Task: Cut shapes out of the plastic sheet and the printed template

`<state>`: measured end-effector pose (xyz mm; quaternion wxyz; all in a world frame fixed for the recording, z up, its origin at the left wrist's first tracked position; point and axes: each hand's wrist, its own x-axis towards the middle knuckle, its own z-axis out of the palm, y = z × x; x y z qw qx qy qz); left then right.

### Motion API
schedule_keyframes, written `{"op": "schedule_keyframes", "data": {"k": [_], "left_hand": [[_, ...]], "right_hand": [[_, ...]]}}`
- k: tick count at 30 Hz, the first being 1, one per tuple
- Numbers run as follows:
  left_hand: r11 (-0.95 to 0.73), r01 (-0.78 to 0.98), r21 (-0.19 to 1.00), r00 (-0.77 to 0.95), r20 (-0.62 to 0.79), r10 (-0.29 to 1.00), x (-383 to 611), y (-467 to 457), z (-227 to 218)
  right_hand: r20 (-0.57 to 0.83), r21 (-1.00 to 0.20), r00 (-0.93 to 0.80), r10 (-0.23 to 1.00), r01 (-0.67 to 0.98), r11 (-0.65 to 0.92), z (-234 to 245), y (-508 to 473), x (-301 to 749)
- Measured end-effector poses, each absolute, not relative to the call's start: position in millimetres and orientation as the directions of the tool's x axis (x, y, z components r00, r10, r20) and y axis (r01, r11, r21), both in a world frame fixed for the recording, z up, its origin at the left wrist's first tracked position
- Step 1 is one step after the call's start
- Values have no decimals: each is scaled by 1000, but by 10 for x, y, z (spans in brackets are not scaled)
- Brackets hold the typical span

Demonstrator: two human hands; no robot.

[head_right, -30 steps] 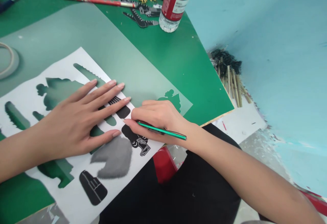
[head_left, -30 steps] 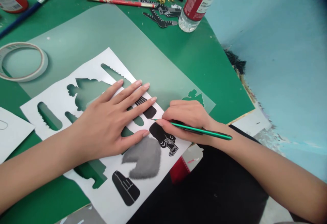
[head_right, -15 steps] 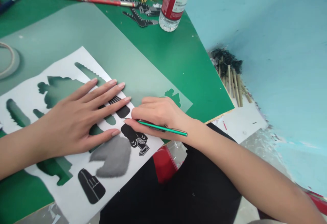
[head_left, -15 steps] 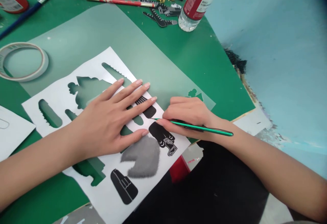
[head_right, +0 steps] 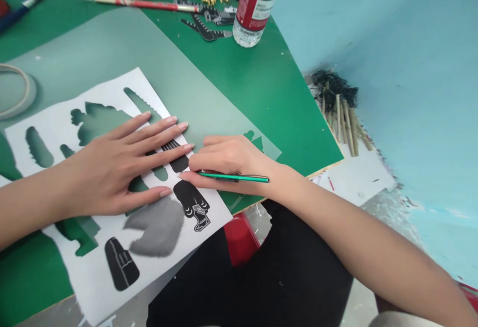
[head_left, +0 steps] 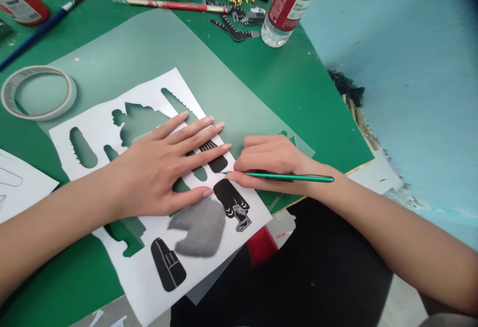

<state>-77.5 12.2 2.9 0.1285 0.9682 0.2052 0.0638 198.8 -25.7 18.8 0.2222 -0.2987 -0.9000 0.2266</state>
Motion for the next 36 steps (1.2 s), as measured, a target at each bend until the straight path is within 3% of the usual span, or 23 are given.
{"op": "schedule_keyframes", "data": {"k": [7, 12, 30, 33, 36], "left_hand": [[-904, 341, 258, 926, 75, 371, -783, 164, 30], [-886, 338, 317, 927, 50, 372, -784, 178, 39], [-907, 339, 249, 928, 68, 365, -781, 187, 44], [-905, 380, 192, 908, 110, 405, -700, 58, 117], [-838, 536, 103, 828, 132, 545, -590, -155, 148]], "right_hand": [[278, -573, -719, 637, 408, 711, 162, -261, 1989], [280, -589, -727, 627, 385, 710, 167, -264, 2016], [279, -560, -745, 606, 386, 733, 187, -236, 2018], [259, -565, -746, 614, 399, 723, 205, -239, 2004], [246, -553, -746, 619, 417, 722, 220, -244, 1998]]}}
